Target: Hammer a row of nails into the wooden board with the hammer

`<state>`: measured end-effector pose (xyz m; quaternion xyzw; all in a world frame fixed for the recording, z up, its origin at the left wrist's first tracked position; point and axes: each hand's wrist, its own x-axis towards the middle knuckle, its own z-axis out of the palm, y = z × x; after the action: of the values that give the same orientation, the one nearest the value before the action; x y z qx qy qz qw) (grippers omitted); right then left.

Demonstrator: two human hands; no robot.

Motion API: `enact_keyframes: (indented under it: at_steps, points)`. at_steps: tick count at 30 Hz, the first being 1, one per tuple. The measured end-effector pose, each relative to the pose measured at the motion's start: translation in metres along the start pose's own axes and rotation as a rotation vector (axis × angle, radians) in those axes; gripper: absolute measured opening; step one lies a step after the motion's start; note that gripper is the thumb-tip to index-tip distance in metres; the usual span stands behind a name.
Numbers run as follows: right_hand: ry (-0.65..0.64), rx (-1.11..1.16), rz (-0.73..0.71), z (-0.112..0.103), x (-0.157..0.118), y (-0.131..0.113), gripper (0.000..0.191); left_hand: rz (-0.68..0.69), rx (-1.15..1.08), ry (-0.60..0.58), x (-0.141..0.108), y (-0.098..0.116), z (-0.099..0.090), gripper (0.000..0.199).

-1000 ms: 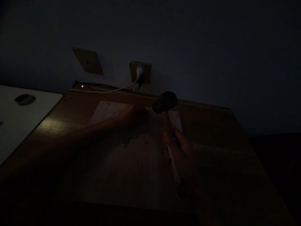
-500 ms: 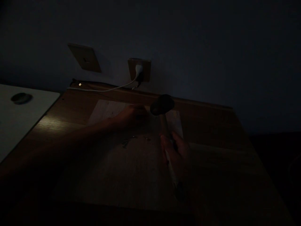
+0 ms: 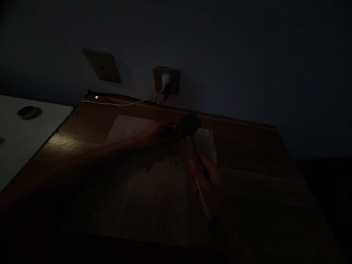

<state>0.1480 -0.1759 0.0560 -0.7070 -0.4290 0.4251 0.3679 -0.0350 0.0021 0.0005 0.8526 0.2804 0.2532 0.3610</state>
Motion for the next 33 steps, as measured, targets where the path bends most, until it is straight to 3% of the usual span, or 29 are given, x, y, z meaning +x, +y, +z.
enact_keyframes:
  at_steps: [9,13,17,19,22,25,28,30,33]
  points:
    - [-0.013,-0.162,-0.055,0.006,-0.002,0.013,0.041,0.009,0.043,0.044,0.001,-0.004,0.001,0.056]
    - [-0.012,-0.135,-0.056,0.008,-0.002,0.014,0.041,-0.037,0.152,0.017,0.0,0.007,-0.013,0.036]
    - [0.023,-0.006,-0.022,0.007,-0.002,0.011,0.044,-0.063,0.443,-0.165,-0.008,0.033,-0.03,0.012]
    - [0.084,0.066,-0.024,0.006,-0.002,0.007,0.045,0.024,0.572,-0.243,-0.017,0.051,-0.031,0.014]
    - [0.106,0.119,-0.009,0.003,-0.002,0.0,0.046,0.273,0.756,-0.327,-0.034,0.075,-0.017,0.016]
    - [0.108,0.098,0.035,0.0,-0.001,0.0,0.048,0.424,0.925,-0.305,-0.05,0.091,0.008,0.012]
    - [0.101,0.071,0.06,-0.001,0.0,0.005,0.047,0.507,0.938,-0.255,-0.059,0.097,0.028,0.016]
    - [0.086,0.076,0.048,-0.001,0.001,0.008,0.046,0.546,0.921,-0.244,-0.058,0.097,0.031,0.018]
    - [0.096,0.083,0.032,0.001,0.001,0.009,0.047,0.542,0.858,-0.215,-0.047,0.086,0.012,0.016]
